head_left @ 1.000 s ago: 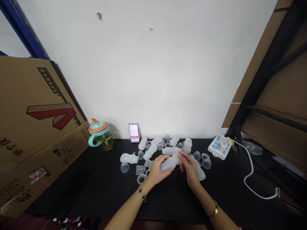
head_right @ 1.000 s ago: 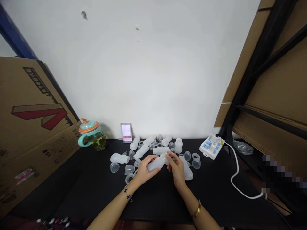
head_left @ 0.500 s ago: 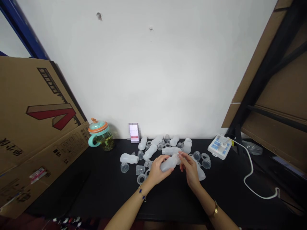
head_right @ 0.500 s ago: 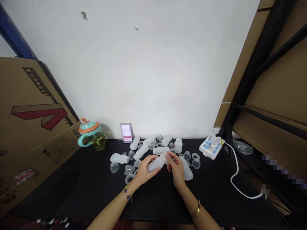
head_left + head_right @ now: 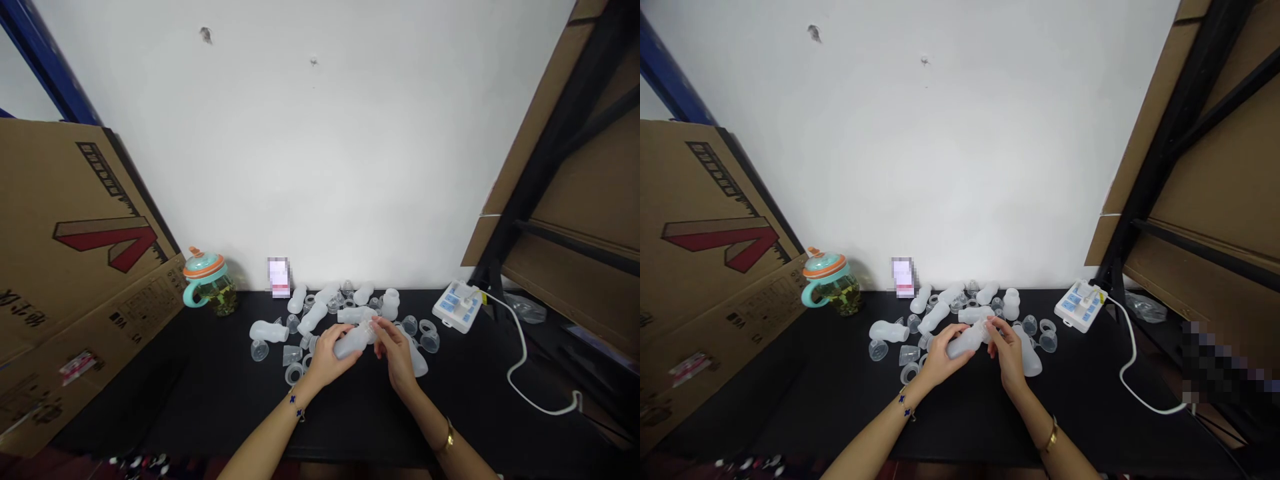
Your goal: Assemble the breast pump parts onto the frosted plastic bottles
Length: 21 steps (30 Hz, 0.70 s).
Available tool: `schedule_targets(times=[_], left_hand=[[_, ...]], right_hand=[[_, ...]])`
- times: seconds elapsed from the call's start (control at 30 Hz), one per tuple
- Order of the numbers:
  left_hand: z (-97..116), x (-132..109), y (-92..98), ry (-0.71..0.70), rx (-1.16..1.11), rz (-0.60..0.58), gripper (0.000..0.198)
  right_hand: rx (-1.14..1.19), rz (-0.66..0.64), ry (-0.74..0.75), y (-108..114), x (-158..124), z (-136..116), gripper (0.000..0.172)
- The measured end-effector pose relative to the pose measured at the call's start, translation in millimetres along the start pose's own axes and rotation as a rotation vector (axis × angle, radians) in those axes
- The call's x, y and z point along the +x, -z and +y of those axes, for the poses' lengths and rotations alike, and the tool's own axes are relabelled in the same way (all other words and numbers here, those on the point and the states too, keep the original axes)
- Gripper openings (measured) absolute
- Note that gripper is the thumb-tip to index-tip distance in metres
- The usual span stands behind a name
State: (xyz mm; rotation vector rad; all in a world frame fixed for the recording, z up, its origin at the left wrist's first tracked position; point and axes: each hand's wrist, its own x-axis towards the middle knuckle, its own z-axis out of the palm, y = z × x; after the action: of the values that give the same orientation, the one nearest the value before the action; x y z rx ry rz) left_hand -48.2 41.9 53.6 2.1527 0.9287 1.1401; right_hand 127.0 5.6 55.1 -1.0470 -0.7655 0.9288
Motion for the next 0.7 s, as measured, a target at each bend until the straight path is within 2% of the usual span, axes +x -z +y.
schedule_targets(times=[0.7], left_hand=[[-1.0, 0.4, -0.9, -0.013, -0.013, 0.021, 0.043]], right_hand=[[0.004, -0.002, -0.016, -1.3, -1.5, -3.7, 0.043]])
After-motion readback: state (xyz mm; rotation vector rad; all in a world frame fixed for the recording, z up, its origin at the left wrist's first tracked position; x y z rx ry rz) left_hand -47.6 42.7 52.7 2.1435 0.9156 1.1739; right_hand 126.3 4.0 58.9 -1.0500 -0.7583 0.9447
